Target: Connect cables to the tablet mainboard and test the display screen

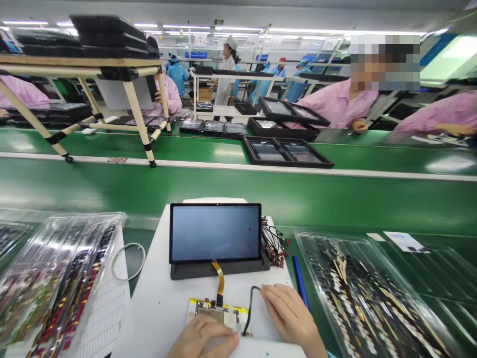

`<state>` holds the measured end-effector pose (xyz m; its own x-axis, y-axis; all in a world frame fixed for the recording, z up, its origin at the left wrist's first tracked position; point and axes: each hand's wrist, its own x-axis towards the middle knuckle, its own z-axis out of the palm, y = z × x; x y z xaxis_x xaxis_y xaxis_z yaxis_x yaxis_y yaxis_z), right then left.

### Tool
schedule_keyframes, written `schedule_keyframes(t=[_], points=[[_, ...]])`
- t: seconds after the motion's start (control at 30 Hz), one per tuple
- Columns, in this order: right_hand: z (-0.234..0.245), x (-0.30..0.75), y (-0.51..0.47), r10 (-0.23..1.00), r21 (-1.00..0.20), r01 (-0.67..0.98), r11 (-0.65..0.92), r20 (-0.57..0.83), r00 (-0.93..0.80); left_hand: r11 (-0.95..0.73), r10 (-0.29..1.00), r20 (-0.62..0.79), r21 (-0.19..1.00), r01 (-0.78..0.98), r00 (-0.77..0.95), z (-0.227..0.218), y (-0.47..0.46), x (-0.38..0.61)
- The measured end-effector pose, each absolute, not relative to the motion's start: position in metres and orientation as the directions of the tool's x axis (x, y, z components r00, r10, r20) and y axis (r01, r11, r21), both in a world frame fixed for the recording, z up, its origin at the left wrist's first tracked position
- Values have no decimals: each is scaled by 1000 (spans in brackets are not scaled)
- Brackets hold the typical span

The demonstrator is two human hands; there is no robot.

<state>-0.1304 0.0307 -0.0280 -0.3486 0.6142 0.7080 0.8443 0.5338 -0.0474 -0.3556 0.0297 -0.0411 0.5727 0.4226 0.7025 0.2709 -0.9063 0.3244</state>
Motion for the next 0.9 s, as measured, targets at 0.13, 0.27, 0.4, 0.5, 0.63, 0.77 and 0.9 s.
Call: schedule_keyframes(t=[0.13,0.27,0.4,0.5,0.63,0.77,0.9], points=[[-30,-125,14,610,-49,850,525,718,-335,-898,438,668,358,257,602,-36,28,-355],[-40,-119,1,603,-34,856,516,724,-334,-880,458,618,415,229,639,-35,24,-358],[-44,-117,-7,664,-31,882,471,671,-331,-856,477,581,478,199,659,-37,20,-360],[-40,-118,-12,678,-13,899,439,661,-321,-836,483,554,521,171,678,-39,18,-361],[-33,-119,-16,711,-43,907,418,636,-298,-830,478,526,533,165,704,-37,18,-362],[-28,-122,-17,745,-45,914,404,596,-300,-837,472,529,521,169,706,-33,19,-360],[-26,-124,-14,730,-33,919,393,619,-290,-846,465,529,501,181,710,-29,21,-358]])
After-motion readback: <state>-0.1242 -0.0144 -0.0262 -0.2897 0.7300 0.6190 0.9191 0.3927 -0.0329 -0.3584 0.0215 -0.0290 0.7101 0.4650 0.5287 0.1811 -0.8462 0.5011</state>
